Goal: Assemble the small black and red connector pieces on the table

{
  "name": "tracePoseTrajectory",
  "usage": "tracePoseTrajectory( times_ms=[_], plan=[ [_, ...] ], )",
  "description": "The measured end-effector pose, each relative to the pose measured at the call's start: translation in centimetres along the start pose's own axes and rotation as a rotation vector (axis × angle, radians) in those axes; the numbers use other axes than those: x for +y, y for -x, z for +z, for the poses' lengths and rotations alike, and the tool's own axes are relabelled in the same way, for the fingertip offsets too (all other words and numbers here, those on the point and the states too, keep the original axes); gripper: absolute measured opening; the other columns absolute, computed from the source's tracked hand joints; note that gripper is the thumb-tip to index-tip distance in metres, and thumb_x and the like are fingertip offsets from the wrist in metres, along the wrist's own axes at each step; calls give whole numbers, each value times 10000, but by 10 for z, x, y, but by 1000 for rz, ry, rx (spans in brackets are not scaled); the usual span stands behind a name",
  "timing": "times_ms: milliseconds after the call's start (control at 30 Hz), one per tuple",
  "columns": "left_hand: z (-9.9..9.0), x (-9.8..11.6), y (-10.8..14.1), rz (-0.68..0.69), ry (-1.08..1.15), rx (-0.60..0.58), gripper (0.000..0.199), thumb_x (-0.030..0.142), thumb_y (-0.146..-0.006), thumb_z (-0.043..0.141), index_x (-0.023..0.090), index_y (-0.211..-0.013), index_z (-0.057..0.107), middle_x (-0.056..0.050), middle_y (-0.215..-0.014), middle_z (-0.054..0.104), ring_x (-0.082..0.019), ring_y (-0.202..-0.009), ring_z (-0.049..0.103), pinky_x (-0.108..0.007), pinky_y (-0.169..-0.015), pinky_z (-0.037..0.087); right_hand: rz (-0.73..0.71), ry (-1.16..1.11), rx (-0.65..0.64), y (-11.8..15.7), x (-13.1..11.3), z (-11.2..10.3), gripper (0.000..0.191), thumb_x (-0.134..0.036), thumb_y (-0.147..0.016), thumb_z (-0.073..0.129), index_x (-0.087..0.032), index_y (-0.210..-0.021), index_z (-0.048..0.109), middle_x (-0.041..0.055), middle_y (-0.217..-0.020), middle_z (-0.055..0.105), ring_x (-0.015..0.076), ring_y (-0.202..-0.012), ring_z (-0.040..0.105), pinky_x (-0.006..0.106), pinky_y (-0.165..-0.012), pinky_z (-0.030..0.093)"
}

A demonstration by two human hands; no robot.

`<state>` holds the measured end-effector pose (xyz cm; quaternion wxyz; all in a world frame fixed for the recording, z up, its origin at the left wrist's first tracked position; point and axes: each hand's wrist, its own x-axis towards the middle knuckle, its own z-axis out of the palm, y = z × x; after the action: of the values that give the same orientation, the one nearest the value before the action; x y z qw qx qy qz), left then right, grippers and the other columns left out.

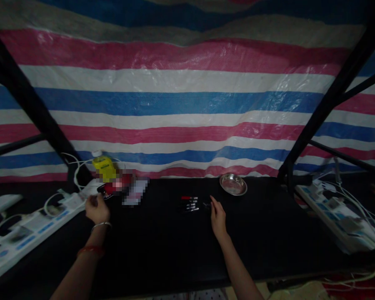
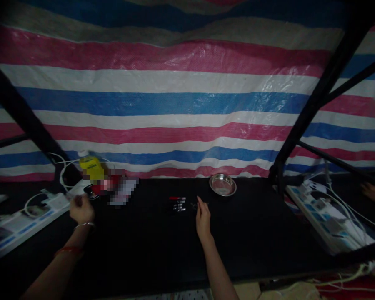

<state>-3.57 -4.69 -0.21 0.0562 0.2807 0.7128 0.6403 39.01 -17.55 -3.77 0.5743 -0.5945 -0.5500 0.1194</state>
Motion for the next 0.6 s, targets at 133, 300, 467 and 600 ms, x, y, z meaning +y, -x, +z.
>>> tracePoseTrajectory(
  times_ms=[133,300,467,600],
  plan=[
    [5,-5,-22,-56,-10,-16,342,342,-762,540,68,-934,650,-75,-822,637,-227,-854,590,-388,-842,456,31,75,-46,1,-4,0,404,-341,-913,341,-183,-1218,556,105,-1108,625,193,-1003,590,323,-870,460],
    [12,-7,-34,-85,-13,14,319,366,-700,616,78,-831,660,-7,-637,561,-187,-703,556,-358,-755,469,89,170,-86,2,-9,0,384,-364,-905,359,-242,-1198,576,55,-1116,639,188,-997,604,313,-862,470],
    [17,-5,-36,-121,-93,31,346,360,-659,669,66,-841,652,13,-596,527,-161,-641,517,-321,-667,467,102,223,-114,1,-13,-1,373,-374,-905,367,-258,-1184,586,49,-1057,661,190,-949,617,323,-839,475],
    [19,-8,-39,-106,-129,38,351,372,-685,644,64,-852,659,1,-614,542,-166,-648,516,-325,-677,456,67,223,-113,2,-15,-2,357,-388,-903,389,-263,-1155,608,44,-1076,658,189,-962,611,321,-855,467]
  ],
)
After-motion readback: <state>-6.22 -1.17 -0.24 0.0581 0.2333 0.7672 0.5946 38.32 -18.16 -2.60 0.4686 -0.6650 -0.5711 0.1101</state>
